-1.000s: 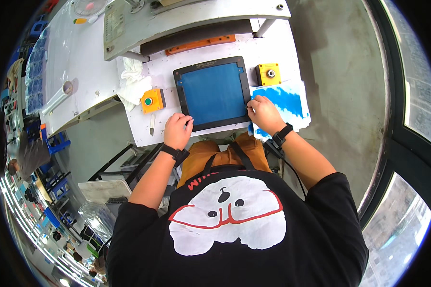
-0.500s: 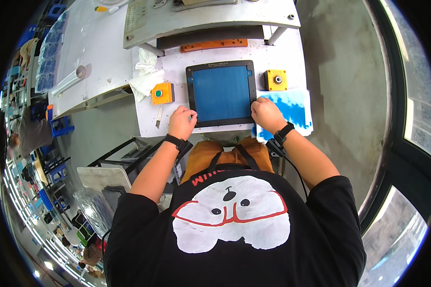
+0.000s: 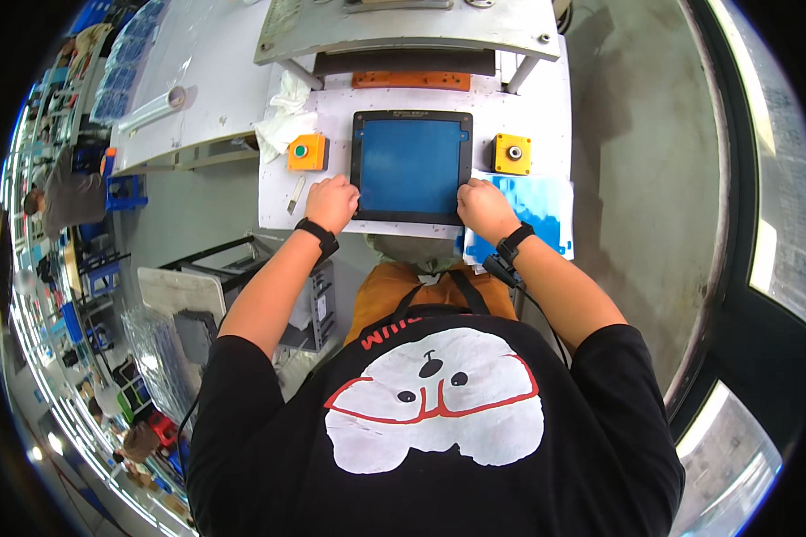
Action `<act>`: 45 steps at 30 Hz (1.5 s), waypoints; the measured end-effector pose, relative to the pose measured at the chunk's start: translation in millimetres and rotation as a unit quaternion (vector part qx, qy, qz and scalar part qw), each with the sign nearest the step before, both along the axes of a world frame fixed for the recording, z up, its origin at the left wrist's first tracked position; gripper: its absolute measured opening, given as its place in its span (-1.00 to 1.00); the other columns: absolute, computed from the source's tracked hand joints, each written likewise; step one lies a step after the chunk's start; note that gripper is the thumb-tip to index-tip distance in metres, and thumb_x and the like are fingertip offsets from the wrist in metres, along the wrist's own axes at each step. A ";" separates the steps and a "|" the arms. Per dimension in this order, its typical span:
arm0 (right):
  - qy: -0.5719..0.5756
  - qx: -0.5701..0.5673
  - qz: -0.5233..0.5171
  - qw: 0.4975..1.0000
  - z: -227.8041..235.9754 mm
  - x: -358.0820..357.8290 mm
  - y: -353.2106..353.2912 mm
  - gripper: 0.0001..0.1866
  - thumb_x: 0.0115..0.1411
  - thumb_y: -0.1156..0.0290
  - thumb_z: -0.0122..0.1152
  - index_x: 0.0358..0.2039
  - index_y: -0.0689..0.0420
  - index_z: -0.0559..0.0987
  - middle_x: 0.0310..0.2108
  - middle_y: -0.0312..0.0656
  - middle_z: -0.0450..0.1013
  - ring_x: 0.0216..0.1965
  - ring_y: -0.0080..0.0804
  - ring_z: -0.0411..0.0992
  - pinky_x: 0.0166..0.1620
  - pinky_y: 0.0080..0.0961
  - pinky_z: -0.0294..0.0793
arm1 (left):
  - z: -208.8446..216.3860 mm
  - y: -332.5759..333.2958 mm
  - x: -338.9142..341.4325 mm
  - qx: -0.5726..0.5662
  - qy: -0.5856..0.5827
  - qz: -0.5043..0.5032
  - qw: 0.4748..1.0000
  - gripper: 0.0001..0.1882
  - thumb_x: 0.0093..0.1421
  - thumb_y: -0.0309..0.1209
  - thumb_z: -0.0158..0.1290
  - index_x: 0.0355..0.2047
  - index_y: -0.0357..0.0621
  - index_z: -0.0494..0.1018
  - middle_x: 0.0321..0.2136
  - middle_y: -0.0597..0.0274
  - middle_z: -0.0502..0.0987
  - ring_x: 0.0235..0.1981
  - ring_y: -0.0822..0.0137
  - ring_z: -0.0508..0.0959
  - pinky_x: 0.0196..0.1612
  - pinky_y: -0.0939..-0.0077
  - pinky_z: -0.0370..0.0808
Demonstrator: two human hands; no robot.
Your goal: The recorder prepares and installs plastic or rubber components into an electronic housing using a heat press machine.
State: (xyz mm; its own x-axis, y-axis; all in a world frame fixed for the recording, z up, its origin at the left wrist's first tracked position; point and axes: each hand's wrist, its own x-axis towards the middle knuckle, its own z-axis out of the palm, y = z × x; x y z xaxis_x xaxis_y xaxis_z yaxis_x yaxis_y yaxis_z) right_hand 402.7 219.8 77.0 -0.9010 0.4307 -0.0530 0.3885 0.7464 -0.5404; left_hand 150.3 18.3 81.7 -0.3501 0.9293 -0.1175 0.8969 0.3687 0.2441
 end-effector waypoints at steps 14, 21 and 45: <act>0.026 -0.059 0.001 0.998 50.4 34.1 -52.6 -0.91 0.10 0.53 0.21 -0.42 0.30 0.56 -0.52 -0.06 0.46 -0.51 -0.28 0.44 -0.38 -0.44 0.43 | -10.0 -276.2 52.6 0.218 -0.108 0.464 0.852 -0.81 0.11 -0.35 0.20 -0.32 -0.20 0.53 -0.38 0.10 0.56 -0.36 0.17 0.59 -0.28 0.36 0.52; -0.010 -0.108 -0.002 0.994 65.3 -19.8 -152.6 -0.87 0.14 0.48 0.22 -0.39 0.30 0.57 -0.53 -0.17 0.48 -0.51 -0.47 0.43 -0.38 -0.53 0.41 | -18.5 -497.1 -4.3 0.204 0.127 0.629 0.739 -0.70 0.07 -0.28 0.22 -0.22 -0.15 0.53 -0.22 0.06 0.55 -0.14 0.00 0.51 -0.07 0.16 0.45; -0.078 -0.103 0.216 0.968 110.0 -163.6 -364.1 -0.84 0.12 0.45 0.21 -0.33 0.27 0.58 -0.43 -0.07 0.52 -0.42 -0.28 0.50 -0.31 -0.48 0.46 | 53.9 -615.3 -57.1 0.341 0.106 0.519 0.777 -0.94 0.02 -0.46 0.24 -0.51 -0.03 0.56 -0.48 0.38 0.53 -0.48 0.27 0.52 -0.26 0.35 0.29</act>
